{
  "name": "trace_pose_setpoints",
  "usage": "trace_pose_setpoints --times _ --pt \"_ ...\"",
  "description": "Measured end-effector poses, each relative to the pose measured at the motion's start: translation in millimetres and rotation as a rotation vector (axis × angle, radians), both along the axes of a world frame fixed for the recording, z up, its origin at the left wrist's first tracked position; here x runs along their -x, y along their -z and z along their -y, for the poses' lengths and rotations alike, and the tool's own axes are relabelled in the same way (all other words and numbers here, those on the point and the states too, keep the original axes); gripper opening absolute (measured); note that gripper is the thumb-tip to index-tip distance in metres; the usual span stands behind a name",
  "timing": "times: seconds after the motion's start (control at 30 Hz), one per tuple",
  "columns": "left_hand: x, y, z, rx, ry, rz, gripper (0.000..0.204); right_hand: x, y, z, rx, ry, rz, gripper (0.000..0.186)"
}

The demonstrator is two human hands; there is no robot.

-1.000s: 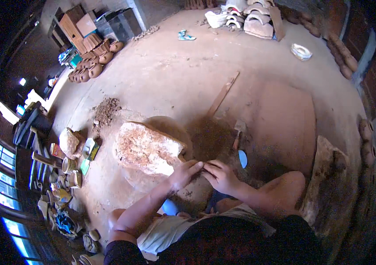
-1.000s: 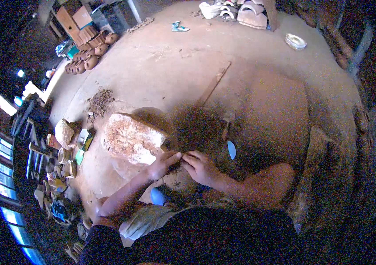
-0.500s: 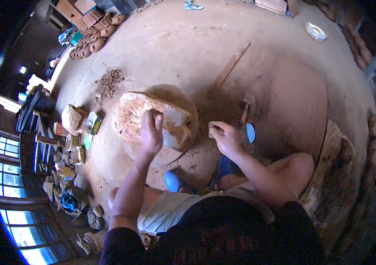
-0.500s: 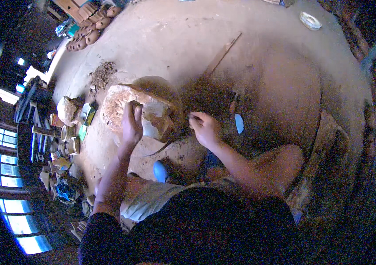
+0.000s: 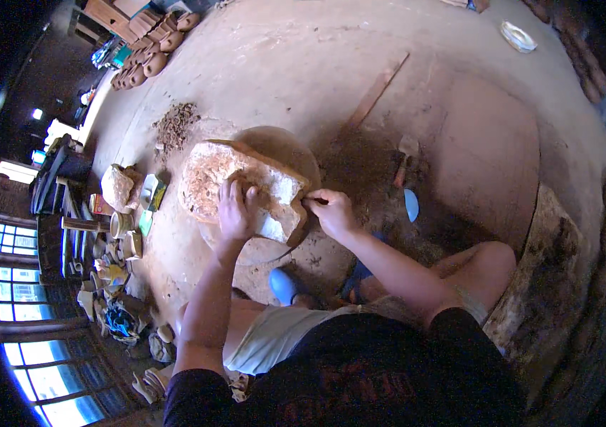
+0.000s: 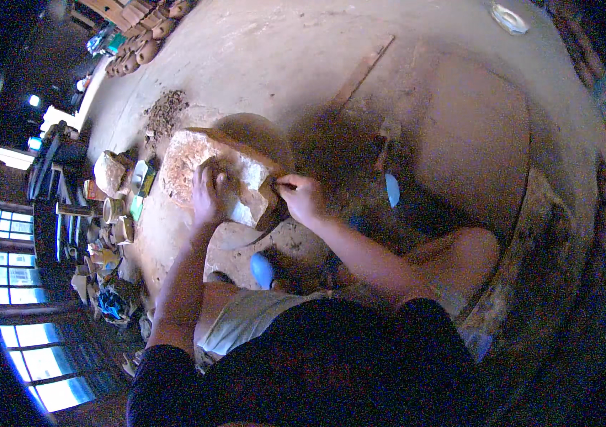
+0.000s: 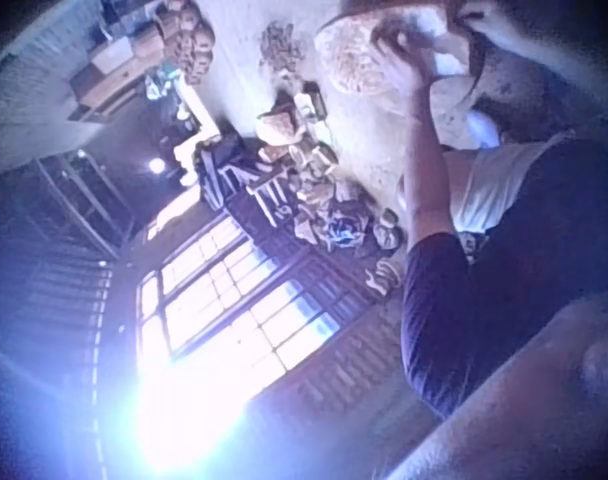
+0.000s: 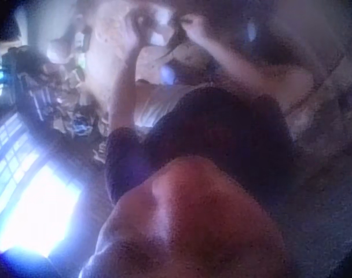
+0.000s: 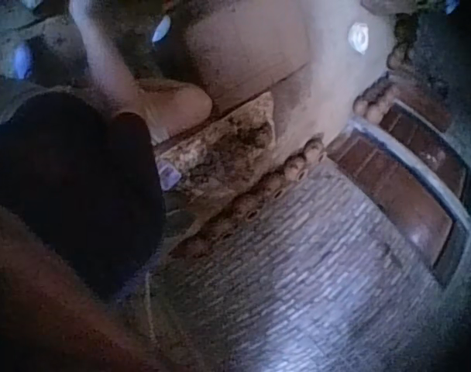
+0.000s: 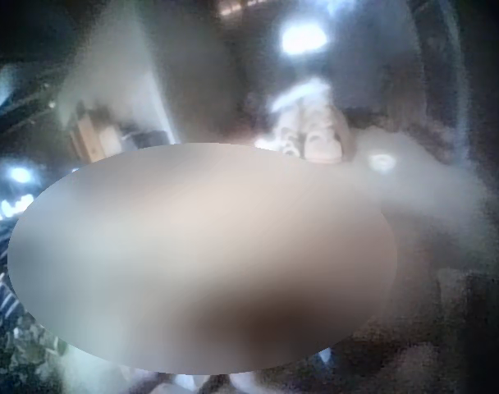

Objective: The person shapes clay on a pottery wheel. They use hands to press and mold the clay, then use a scraper to refine the edges and a wire tool to separate the piece from the base, finally lifting the shaped piece.

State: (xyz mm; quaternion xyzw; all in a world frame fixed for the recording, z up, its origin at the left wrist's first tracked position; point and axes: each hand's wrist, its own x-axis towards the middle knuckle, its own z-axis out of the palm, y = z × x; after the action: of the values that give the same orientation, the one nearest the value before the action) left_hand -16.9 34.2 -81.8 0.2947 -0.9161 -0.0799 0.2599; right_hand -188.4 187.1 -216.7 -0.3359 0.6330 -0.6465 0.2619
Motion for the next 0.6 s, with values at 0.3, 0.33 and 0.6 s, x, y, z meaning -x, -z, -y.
trace_pose_setpoints --times 0.3,0.33,0.6 --pt "-25.2 -14.3 0.4 0.047 0.019 0.002 0.031 -4.2 -70.6 -25.0 -0.453 -0.530 -0.621 0.039" --pt "-21.0 -19.1 -3.4 0.032 0.028 0.017 0.032 -1.6 -68.1 -25.3 -0.445 -0.529 -0.632 0.039" --pt "-24.9 -15.5 4.6 -0.038 0.044 0.074 0.035 -5.4 -49.1 -21.0 -0.321 -0.578 -0.561 0.077"
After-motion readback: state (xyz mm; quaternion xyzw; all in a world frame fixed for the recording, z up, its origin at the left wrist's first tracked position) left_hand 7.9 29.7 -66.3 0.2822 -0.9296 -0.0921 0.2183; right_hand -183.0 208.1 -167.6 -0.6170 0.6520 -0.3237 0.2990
